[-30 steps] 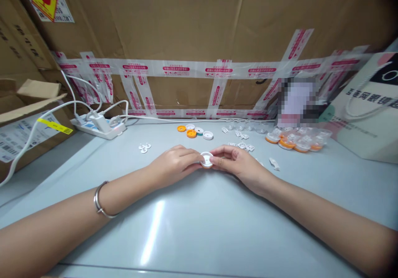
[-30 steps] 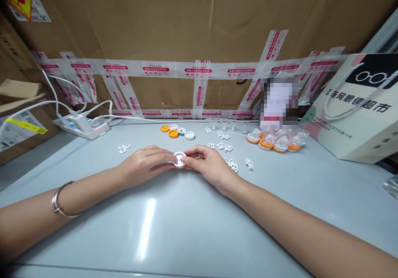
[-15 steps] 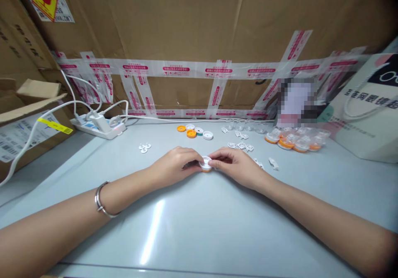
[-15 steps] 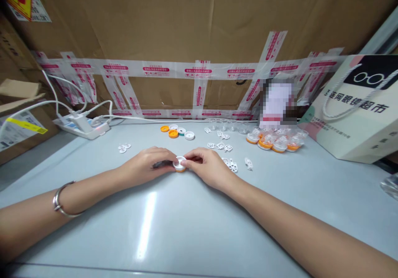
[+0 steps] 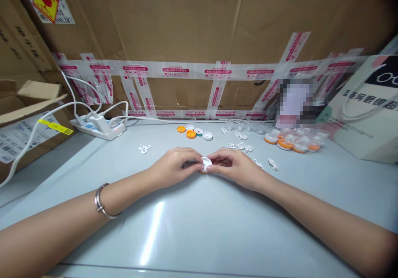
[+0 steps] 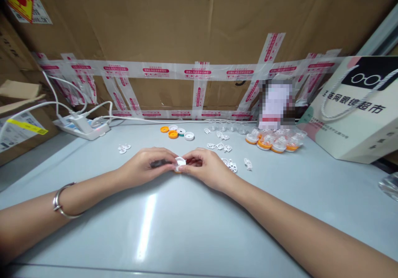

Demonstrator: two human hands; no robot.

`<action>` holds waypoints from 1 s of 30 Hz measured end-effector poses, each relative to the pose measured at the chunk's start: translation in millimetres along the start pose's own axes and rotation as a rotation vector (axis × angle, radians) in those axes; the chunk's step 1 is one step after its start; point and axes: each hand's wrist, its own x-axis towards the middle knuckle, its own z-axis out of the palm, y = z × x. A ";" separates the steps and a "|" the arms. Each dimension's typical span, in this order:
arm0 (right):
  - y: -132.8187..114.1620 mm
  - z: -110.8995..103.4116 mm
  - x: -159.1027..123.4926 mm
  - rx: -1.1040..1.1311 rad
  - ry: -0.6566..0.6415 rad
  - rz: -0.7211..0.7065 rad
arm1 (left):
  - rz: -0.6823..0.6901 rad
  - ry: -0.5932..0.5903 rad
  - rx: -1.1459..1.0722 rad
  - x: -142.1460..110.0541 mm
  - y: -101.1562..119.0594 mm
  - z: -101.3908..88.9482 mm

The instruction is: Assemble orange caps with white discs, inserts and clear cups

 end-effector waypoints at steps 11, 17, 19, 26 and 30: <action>2.6 2.6 -2.5 -0.255 0.026 -0.103 | -0.050 -0.025 -0.001 1.4 3.2 1.3; 3.4 10.8 -1.2 -0.323 0.108 -0.123 | -0.107 -0.019 -0.008 2.9 4.8 3.7; 4.7 12.5 -0.1 -0.334 0.131 -0.139 | -0.148 -0.007 -0.029 3.4 4.2 5.0; 5.6 8.1 2.3 -0.315 0.104 -0.125 | -0.163 -0.020 -0.055 4.3 2.3 4.0; 4.1 4.6 3.2 -0.287 0.059 -0.112 | -0.131 -0.057 0.035 4.9 1.6 -0.1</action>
